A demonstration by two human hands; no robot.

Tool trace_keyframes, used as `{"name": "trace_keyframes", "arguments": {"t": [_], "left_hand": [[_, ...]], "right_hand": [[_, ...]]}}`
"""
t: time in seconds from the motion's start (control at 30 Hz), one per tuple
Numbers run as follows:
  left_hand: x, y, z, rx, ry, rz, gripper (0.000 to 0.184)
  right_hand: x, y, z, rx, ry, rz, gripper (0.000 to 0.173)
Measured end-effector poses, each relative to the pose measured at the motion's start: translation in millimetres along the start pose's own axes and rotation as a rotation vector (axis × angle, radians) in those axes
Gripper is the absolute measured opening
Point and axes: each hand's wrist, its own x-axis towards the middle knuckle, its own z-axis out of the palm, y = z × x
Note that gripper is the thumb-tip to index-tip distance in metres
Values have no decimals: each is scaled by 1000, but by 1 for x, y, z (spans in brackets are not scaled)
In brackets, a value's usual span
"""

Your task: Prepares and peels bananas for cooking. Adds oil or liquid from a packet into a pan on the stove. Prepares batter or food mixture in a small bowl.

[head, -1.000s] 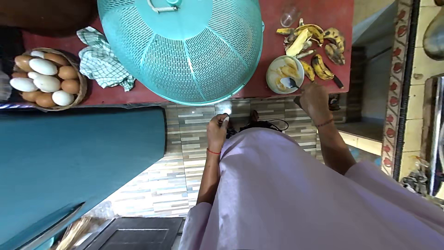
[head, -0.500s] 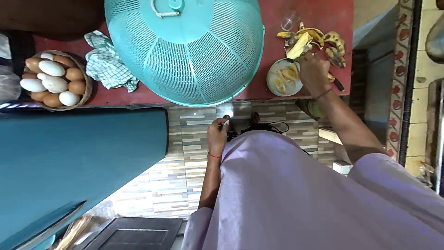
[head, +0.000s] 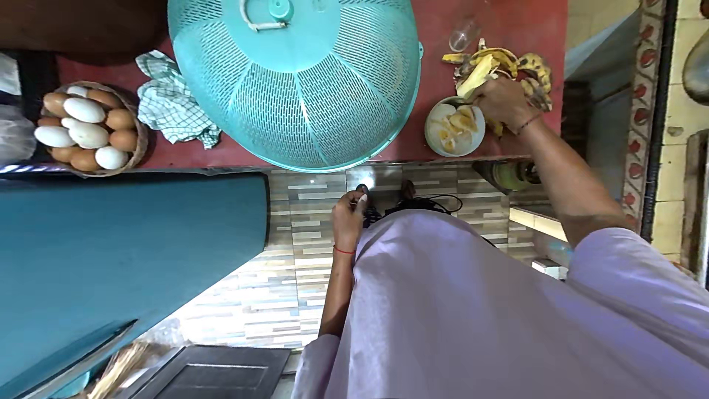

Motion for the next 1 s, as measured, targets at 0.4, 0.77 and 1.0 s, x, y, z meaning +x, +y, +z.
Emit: {"name": "trace_keyframes", "arguments": {"t": [0.4, 0.77, 1.0], "left_hand": [[1, -2, 0, 4, -16, -12, 20], [1, -6, 0, 8, -17, -4, 20], [1, -6, 0, 20, -16, 13, 20]], "right_hand": [[-10, 17, -8, 119, 28, 60, 25], [-29, 39, -10, 355, 22, 65, 21], [-75, 15, 11, 151, -11, 21, 21]]}}
